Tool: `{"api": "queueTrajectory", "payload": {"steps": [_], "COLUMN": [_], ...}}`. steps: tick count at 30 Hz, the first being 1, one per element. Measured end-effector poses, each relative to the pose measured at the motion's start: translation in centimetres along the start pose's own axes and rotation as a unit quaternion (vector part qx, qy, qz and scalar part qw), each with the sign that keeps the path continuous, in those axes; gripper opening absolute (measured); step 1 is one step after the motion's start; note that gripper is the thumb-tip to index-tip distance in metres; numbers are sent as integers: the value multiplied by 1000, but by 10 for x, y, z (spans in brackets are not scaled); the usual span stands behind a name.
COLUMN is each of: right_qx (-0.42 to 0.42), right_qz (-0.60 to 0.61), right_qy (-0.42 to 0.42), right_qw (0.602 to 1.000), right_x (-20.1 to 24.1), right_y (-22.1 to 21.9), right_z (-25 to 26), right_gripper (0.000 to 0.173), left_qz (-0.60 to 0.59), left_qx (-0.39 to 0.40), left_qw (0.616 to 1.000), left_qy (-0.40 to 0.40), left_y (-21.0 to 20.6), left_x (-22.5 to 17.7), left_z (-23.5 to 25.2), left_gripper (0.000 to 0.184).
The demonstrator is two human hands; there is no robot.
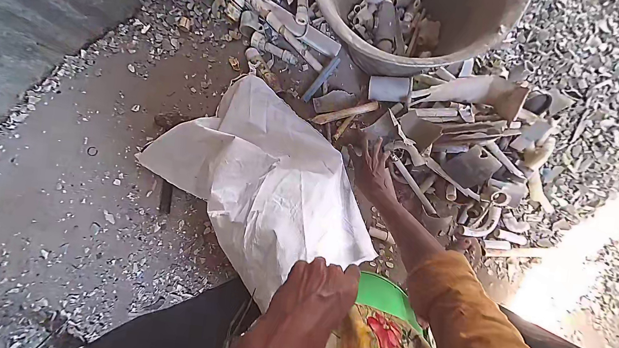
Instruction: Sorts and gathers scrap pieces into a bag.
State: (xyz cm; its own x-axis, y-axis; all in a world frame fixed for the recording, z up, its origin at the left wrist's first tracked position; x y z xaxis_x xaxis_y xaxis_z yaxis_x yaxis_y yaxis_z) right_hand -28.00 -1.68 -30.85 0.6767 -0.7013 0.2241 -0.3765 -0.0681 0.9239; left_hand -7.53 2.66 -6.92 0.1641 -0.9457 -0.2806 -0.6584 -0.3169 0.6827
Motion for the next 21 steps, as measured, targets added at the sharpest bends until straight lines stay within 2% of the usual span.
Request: {"api": "queueTrajectory", "payload": {"steps": [2, 4, 5, 9, 12, 16, 18, 21], "right_qx": [23, 35, 21, 42, 68, -5, -82, -178], "right_qz": [-73, -107, -85, -21, 6, 32, 78, 181], "right_qy": [2, -7, -3, 34, 10, -11, 37, 129], "right_qw": [997, 994, 996, 998, 998, 999, 993, 959], "right_x": [3, 0, -2, -13, -27, -59, -72, -69], "right_y": [-25, -39, -39, -41, -20, 32, 68, 123], "right_z": [30, 47, 49, 24, -25, -119, -178, -269], "right_gripper": [70, 68, 66, 79, 79, 76, 78, 79], "left_qz": [-2, -16, -22, -23, -24, -13, 10, 15], "left_qx": [-3, 29, 50, 104, 117, 92, 67, 23], "left_qw": [1000, 999, 998, 994, 993, 995, 997, 999], "left_qy": [-1, 4, 6, 11, 13, 21, 28, 32], "left_y": [-2, -5, -7, -12, -9, -8, -9, -8], "left_x": [2, 6, 7, 6, 5, 7, 8, 15], "left_z": [3, 7, 8, 11, 10, 4, 4, 7], "left_gripper": [20, 21, 22, 26, 27, 24, 24, 25]}}
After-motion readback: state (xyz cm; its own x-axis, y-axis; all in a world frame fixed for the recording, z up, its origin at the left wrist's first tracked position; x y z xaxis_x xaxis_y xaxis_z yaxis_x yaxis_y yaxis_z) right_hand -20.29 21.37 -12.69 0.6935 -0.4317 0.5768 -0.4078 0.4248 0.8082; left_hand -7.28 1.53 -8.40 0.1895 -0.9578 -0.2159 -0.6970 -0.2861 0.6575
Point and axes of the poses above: each hand's wrist, its own z-axis towards the middle knuckle, its own y-axis out of the back of the hand, x = y × z, the point moved 9 cm from there along z, towards the middle knuckle, and after that the axes turned 4 degrees about z, right-handed, at the moved point
